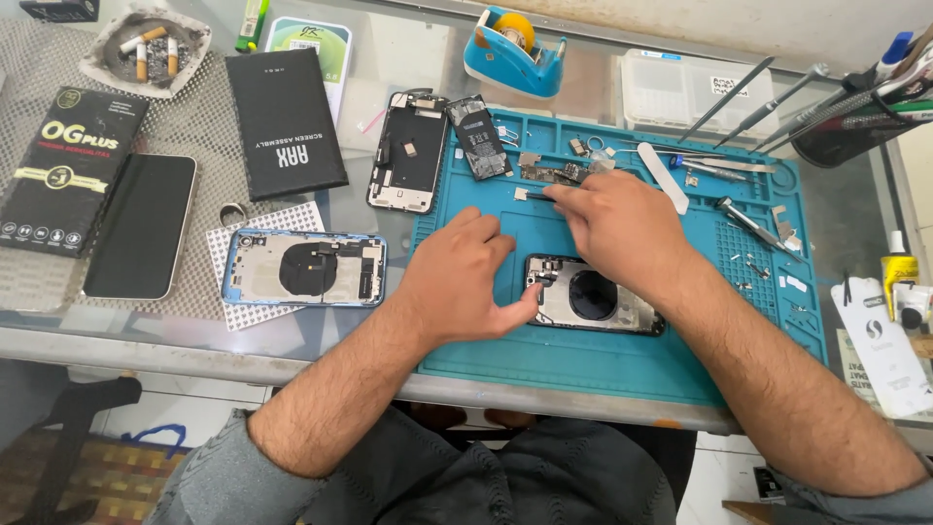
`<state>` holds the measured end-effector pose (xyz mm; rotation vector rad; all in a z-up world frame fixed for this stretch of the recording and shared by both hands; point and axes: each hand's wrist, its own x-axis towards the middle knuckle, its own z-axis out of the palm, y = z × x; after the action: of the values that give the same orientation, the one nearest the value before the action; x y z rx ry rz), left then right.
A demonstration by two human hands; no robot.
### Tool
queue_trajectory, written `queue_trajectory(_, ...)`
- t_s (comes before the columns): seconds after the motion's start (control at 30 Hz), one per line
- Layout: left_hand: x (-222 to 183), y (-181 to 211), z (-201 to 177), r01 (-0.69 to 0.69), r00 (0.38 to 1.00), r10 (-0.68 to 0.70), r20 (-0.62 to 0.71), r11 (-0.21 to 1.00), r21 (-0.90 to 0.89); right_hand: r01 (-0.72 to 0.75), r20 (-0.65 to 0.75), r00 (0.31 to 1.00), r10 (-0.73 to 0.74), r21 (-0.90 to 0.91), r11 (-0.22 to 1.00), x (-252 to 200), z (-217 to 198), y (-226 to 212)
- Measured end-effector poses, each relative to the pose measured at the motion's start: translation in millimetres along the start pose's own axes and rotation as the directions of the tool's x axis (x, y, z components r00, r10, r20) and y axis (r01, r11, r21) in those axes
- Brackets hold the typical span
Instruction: Disassembling and assembling internal components of a smartphone using specialized tools on a repair bench.
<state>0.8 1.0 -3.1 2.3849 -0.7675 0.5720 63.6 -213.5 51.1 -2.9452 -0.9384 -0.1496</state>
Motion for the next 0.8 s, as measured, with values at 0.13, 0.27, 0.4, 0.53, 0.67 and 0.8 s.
queue_trajectory(0.13, -1.0, 0.2, 0.1, 0.001, 1.0, -0.001, 0.004, 1.0, -0.002, -0.023, 0.018, 1.0, 0.023, -0.024, 0.999, -4.1, -10.0, -6.1)
queue_trajectory(0.27, 0.3, -0.3, -1.0, -0.038, 0.999, 0.038, -0.007, 0.999, -0.039, -0.001, -0.058, 0.998, 0.002, 0.009, 1.0, -11.9, -18.8, -5.0)
queue_trajectory(0.4, 0.1, -0.2, 1.4, -0.063, 0.998, 0.064, 0.014, 0.997, -0.05, 0.026, -0.13, 0.991, -0.016, 0.077, 0.997, -26.4, -28.4, -0.7)
queue_trajectory(0.53, -1.6, 0.2, 1.2, -0.047, 0.998, 0.049, 0.039, 0.998, -0.053, 0.036, -0.16, 0.987, -0.017, 0.116, 0.993, -44.5, -27.3, 12.7)
queue_trajectory(0.67, -1.2, 0.3, -0.6, -0.099, 0.985, 0.098, 0.142, 0.995, -0.001, -0.067, -0.165, 0.983, 0.08, 0.08, 0.994, -62.0, -23.4, 51.4)
queue_trajectory(0.8, -1.3, 0.9, -0.5, -0.074, 0.975, 0.069, 0.212, 0.997, 0.017, -0.144, -0.206, 0.968, 0.142, 0.01, 0.99, -68.8, -31.2, 103.8)
